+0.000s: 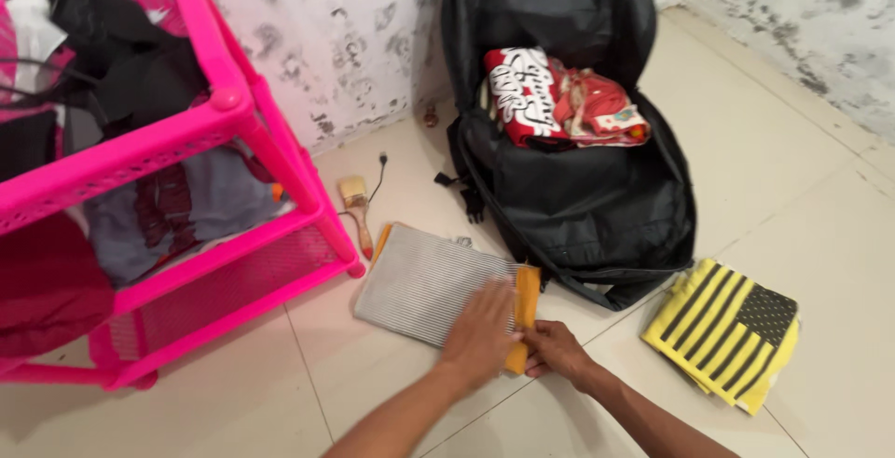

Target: The person folds several shirts and places them into a black backpack. They fold a red and white patterned shirt, a yellow and white striped shirt, a yellow shirt with a flag design, a white shirt with yellow stripes, and a red shirt, then place each into the backpack and zip it closed.

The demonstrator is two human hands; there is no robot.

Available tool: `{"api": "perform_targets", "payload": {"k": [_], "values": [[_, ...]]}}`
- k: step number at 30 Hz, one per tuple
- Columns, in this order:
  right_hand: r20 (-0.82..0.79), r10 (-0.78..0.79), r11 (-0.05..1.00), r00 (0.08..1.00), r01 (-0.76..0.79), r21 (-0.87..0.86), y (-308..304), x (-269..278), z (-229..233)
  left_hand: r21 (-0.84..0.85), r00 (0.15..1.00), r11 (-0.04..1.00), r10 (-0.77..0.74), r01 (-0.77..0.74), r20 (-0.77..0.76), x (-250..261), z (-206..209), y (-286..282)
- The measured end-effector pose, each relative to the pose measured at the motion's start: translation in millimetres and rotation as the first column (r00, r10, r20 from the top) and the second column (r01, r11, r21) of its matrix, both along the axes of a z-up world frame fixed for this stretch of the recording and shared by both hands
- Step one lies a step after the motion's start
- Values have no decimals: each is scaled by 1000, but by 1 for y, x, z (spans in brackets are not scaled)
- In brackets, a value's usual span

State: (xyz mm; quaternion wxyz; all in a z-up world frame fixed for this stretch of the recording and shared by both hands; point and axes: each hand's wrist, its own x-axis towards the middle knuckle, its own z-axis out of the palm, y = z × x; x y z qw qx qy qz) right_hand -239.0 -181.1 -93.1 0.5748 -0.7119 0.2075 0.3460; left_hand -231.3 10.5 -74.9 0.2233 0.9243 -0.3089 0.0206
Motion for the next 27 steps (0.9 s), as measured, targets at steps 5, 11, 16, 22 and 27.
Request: {"api": "perform_targets", "payload": {"k": [5,11,16,22,27], "values": [[-46,16,1000,999,-15,12,-3,4,-6,59,986,998,45,-36,-161,2,-9,-4],[-103,12,1000,995,-12,2,-2,8,1,137,998,989,56,-52,-29,35,-18,43],[-138,1,999,990,-5,-35,0,10,10,282,967,935,243,-214,-72,66,-15,78],[-110,10,999,994,-15,-44,3,8,13,344,812,803,561,-486,-161,93,-4,106],[-80,-40,994,996,31,-102,7,3,13,97,928,925,371,-367,-24,64,-2,79]]}}
